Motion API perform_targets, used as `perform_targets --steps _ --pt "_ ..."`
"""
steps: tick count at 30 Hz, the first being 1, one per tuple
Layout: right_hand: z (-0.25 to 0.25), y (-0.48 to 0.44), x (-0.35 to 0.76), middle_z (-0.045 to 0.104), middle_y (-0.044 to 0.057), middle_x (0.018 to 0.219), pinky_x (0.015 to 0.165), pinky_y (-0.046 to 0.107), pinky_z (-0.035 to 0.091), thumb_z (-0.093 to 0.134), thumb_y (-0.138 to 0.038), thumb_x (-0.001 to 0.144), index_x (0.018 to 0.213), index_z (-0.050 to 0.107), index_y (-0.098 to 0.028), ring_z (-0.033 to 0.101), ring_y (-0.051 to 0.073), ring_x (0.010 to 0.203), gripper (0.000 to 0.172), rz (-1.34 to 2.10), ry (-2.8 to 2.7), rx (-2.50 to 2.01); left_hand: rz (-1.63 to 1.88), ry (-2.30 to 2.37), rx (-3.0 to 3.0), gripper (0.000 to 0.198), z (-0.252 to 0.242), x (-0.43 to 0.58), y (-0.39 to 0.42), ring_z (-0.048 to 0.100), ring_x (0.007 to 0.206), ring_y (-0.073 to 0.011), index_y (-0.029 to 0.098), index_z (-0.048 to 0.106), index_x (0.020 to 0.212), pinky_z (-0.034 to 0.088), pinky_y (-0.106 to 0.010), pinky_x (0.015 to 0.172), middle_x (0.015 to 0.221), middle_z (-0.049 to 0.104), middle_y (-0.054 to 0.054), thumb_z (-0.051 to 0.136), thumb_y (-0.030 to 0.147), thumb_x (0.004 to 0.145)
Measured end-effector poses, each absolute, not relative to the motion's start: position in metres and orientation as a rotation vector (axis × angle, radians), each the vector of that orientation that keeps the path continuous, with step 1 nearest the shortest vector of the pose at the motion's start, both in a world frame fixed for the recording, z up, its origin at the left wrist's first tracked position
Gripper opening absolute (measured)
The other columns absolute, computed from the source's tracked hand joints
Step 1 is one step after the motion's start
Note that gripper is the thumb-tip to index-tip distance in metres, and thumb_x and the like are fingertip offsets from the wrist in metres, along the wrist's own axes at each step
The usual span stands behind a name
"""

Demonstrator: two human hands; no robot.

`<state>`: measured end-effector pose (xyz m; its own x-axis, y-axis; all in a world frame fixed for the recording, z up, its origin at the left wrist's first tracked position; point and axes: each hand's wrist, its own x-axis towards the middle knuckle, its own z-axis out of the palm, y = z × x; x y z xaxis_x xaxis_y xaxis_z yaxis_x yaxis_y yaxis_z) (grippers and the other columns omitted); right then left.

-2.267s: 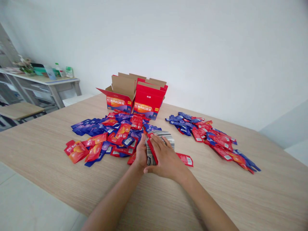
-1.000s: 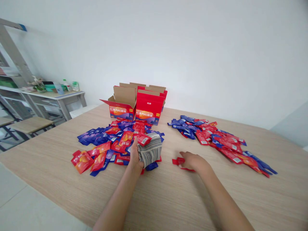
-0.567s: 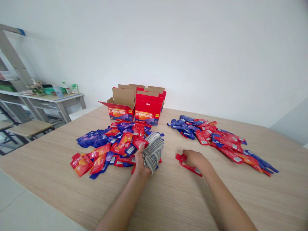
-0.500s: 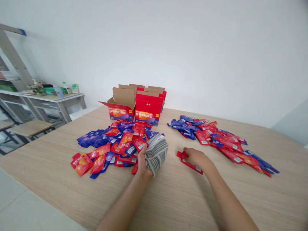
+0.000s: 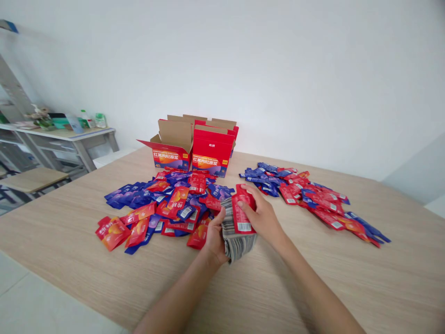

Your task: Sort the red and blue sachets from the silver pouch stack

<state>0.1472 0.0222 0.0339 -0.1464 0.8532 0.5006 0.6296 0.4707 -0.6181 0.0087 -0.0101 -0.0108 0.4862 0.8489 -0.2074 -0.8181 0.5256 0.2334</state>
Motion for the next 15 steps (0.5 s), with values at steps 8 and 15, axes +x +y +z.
perform_targets --steps 8,15 --pt "0.021 0.021 0.134 0.058 0.013 0.111 0.099 0.046 0.046 0.053 -0.044 0.096 0.12 0.067 -0.02 0.056 0.028 0.108 0.037 0.084 -1.922 -1.323 0.964 0.242 0.101 0.06 -0.004 0.015 -0.02 0.07 0.101 -0.0336 0.011 0.067 0.12 0.048 -0.049 0.097 0.105 0.075 -0.016 0.055 0.06 0.088" --pt "0.0 0.023 0.123 0.054 0.014 0.111 0.096 0.049 0.049 0.052 -0.038 0.097 0.121 0.069 -0.02 0.055 0.028 0.104 0.035 0.04 -1.961 -1.29 1.074 0.255 0.052 0.069 0.0 0.005 -0.013 0.071 0.095 -0.0314 0.014 0.067 0.12 0.051 -0.048 0.092 0.102 0.075 -0.015 0.035 0.068 0.092"
